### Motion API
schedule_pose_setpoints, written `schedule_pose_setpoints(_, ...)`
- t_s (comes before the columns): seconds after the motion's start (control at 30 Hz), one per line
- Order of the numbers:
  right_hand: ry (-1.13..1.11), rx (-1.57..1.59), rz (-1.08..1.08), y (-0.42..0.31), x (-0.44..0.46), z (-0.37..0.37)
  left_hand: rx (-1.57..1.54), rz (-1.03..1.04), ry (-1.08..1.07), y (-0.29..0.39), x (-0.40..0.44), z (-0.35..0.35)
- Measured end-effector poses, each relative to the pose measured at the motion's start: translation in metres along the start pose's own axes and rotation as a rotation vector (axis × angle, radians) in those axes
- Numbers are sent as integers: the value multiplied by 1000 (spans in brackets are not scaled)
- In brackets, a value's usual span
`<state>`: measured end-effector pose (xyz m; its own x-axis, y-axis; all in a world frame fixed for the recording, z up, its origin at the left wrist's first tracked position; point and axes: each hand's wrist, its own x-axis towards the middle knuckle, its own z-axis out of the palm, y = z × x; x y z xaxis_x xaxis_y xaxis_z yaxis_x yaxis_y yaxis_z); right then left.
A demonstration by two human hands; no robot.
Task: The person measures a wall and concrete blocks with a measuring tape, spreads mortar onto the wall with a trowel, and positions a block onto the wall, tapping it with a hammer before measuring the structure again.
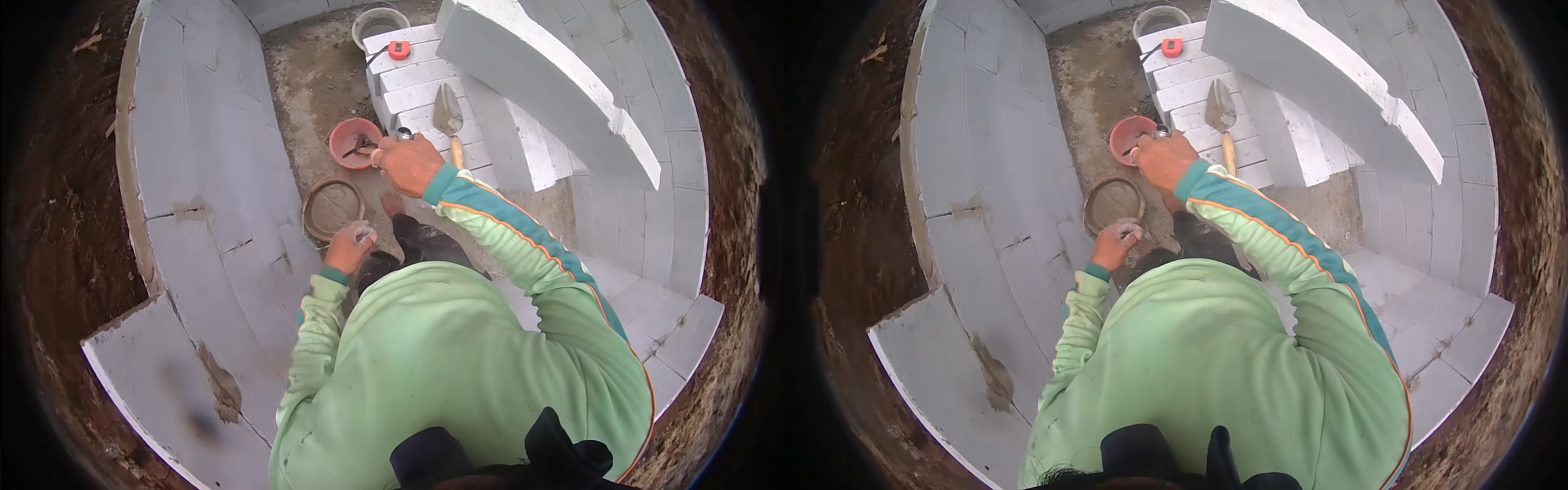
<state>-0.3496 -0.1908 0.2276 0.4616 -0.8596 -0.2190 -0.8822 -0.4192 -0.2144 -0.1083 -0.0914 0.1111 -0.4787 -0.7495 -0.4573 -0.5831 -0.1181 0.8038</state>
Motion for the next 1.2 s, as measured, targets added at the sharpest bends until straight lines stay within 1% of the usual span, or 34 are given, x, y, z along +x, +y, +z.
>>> schedule_pose_setpoints(0.1,31,53,-36,-4,18,6,163,153,84,57,0,-25)
schedule_pose_setpoints(0.13,-80,35,24,-6,27,2,234,190,130,75,1,-35)
schedule_pose_setpoints(0.2,-215,-101,46,-4,42,7,234,327,506,99,6,-44)
schedule_pose_setpoints(0.23,-262,-181,66,4,49,19,205,332,613,119,8,-42)
schedule_pose_setpoints(0.27,-324,-173,85,10,60,33,169,344,716,147,12,-38)
schedule_pose_setpoints(0.3,-387,-167,104,16,75,49,-172,527,500,201,-8,-33)
schedule_pose_setpoints(0.33,-452,-159,118,21,87,64,-262,824,204,259,-43,-18)
schedule_pose_setpoints(0.37,-522,-161,80,25,96,76,-143,927,108,274,-41,-17)
schedule_pose_setpoints(0.43,-643,-168,7,19,117,67,121,1112,-84,290,-36,-20)
schedule_pose_setpoints(0.47,-661,-193,83,22,122,63,237,1196,-188,295,-35,-20)
schedule_pose_setpoints(0.5,-677,-220,159,10,120,37,361,1130,-182,280,-14,-39)
schedule_pose_setpoints(0.53,-536,-185,234,11,109,16,463,989,-126,250,16,-66)
schedule_pose_setpoints(0.6,-281,-72,367,13,68,-2,632,580,3,167,67,-124)
schedule_pose_setpoints(0.63,-188,-561,335,17,49,-15,683,387,52,123,87,-153)
schedule_pose_setpoints(0.67,-104,-438,344,28,52,-7,720,231,71,87,99,-174)
schedule_pose_setpoints(0.7,-21,-313,344,39,55,0,726,123,52,57,110,-184)
schedule_pose_setpoints(0.77,71,188,408,18,56,-6,711,-44,-17,6,132,-183)
schedule_pose_setpoints(0.8,238,215,119,-36,61,-25,707,-91,-54,-11,140,-176)
schedule_pose_setpoints(0.83,228,669,-57,-112,50,-61,701,-101,-74,-19,147,-165)
schedule_pose_setpoints(0.87,306,872,-438,-185,22,-96,704,-134,-105,-18,141,-152)
schedule_pose_setpoints(0.9,240,1183,-875,-243,-10,-123,710,-122,-104,0,135,-140)
schedule_pose_setpoints(0.93,143,1243,-1187,-265,-34,-126,705,-110,-94,18,124,-127)
schedule_pose_setpoints(0.97,120,1157,-1248,-260,-38,-116,697,-90,-79,37,115,-118)
schedule_pose_setpoints(1.0,175,968,-1153,-237,-23,-92,695,-73,-61,55,106,-111)
schedule_pose_setpoints(1.03,229,654,-872,-193,8,-57,687,-70,-35,67,97,-107)
schedule_pose_setpoints(1.07,188,258,-499,-131,37,-23,676,-67,-8,79,92,-108)
schedule_pose_setpoints(1.1,67,-130,-151,-60,54,-2,691,-82,15,89,84,-114)
schedule_pose_setpoints(1.13,-79,-421,84,10,53,16,735,-113,13,97,80,-120)
schedule_pose_setpoints(1.17,-172,-531,183,52,48,20,795,-151,-14,107,70,-124)
schedule_pose_setpoints(1.2,-207,-522,231,71,38,16,911,-154,-112,117,66,-131)
